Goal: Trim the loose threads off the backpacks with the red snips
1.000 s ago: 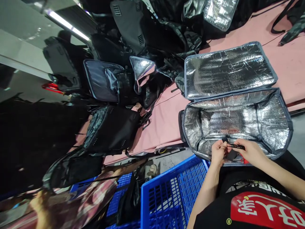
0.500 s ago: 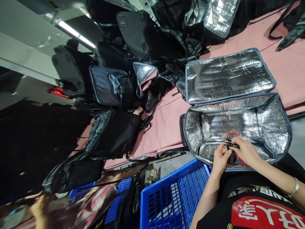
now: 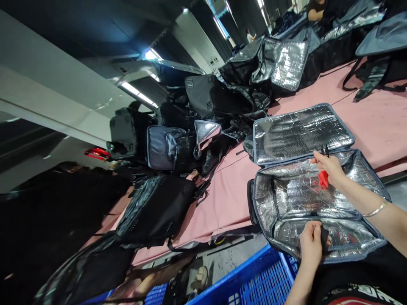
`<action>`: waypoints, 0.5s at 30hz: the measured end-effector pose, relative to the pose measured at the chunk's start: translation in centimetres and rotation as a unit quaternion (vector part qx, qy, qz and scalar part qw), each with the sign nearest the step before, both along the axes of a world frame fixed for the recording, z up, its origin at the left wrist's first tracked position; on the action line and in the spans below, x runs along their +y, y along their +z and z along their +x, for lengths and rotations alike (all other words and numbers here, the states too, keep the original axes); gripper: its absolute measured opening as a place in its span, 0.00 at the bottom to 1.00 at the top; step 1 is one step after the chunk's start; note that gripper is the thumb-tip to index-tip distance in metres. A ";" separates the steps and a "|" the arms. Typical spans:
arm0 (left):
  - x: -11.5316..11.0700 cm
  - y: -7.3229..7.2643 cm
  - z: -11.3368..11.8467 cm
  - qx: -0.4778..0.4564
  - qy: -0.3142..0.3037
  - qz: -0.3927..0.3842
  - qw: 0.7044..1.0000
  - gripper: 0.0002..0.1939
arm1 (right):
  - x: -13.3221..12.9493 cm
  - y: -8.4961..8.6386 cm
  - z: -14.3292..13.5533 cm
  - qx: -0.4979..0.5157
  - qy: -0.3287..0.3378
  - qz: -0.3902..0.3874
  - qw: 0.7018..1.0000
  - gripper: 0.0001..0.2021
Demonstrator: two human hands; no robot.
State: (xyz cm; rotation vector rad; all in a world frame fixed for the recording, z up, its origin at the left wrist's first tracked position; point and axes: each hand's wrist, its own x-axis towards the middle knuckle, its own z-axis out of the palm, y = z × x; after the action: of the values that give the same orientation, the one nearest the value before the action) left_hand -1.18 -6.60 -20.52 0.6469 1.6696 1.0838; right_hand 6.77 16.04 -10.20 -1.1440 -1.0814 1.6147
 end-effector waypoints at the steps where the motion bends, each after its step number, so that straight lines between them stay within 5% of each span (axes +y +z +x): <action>1: -0.1 0.3 0.0 0.035 -0.012 -0.004 0.999 0.19 | 0.1 -0.3 -0.2 0.012 -0.002 -0.002 1.000 0.28; 6: 2.2 5.4 -2.9 0.286 -0.096 -0.017 0.953 0.15 | -2.6 -1.9 0.3 0.048 -0.010 0.010 0.999 0.27; 8: 4.4 8.1 -4.5 0.303 -0.083 0.016 0.949 0.18 | -4.7 -2.3 1.2 0.052 -0.010 0.017 0.998 0.27; 11: 7.7 11.1 -5.9 0.055 -0.057 0.079 0.994 0.30 | -7.7 -2.6 2.6 0.048 0.001 0.021 0.999 0.27; 13: 9.0 12.3 -5.7 -0.096 -0.038 0.088 0.991 0.38 | -9.1 -2.7 3.2 0.040 0.012 0.021 0.999 0.27; 15: 9.4 12.9 -5.0 -0.148 -0.011 0.092 0.985 0.39 | -9.9 -2.6 3.6 0.028 0.019 0.020 0.999 0.28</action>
State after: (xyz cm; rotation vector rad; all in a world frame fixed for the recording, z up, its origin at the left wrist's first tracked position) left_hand -6.16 2.81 -7.62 0.5876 1.3155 1.2615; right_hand 10.37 6.11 -12.83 -1.0506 -1.1006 1.6373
